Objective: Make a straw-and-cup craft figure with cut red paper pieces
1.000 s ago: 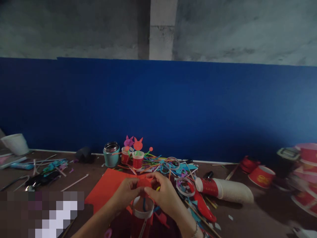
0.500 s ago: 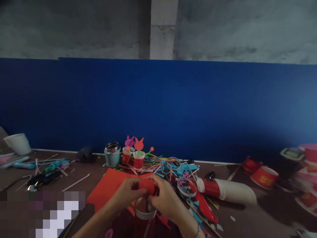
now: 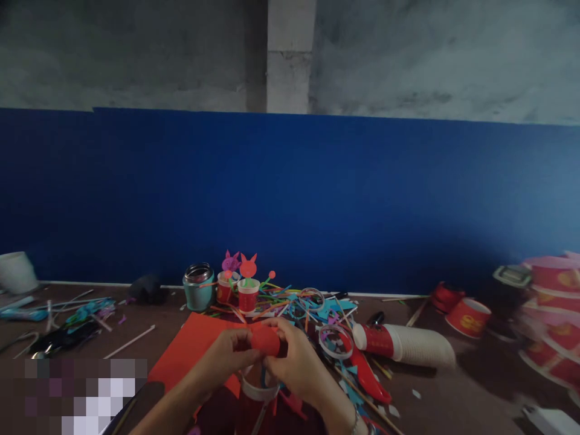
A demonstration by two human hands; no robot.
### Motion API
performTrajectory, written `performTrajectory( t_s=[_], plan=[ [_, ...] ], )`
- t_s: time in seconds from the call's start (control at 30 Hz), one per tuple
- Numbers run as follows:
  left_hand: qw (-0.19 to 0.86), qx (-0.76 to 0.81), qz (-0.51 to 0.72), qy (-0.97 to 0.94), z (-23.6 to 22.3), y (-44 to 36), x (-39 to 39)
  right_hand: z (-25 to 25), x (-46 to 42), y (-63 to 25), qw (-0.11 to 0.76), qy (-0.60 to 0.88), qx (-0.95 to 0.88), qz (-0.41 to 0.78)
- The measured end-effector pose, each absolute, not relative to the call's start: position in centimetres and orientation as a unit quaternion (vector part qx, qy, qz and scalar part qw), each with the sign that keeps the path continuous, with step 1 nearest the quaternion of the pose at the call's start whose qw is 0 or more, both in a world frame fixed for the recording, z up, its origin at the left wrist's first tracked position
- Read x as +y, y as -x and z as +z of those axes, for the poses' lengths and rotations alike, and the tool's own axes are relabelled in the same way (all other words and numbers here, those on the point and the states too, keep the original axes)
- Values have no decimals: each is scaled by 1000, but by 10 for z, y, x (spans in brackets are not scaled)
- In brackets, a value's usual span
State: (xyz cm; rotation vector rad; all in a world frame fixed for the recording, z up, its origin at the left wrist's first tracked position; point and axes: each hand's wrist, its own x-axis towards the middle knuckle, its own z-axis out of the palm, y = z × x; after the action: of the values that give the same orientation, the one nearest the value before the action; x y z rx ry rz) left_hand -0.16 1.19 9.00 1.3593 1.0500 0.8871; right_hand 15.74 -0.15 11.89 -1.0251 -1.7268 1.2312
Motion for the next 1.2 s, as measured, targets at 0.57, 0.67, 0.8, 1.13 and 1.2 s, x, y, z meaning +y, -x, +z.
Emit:
performTrajectory(
  t_s=[0.57,0.67,0.8,1.13,1.2],
  plan=[
    [590,435,427,-529,94,6,15,114,10,-169,366,452,-696,421],
    [566,478,454,-495,99,16,20,110,20,-182,379,510,-713,297],
    [556,496,466,-477,101,27,24,102,23,-196,201,617,-747,145],
    [535,524,463,-473,97,30,26,84,5,-174,-44,582,-793,173],
    [541,518,473,-465,100,29,25,86,4,-167,-58,573,-802,159]
  ],
)
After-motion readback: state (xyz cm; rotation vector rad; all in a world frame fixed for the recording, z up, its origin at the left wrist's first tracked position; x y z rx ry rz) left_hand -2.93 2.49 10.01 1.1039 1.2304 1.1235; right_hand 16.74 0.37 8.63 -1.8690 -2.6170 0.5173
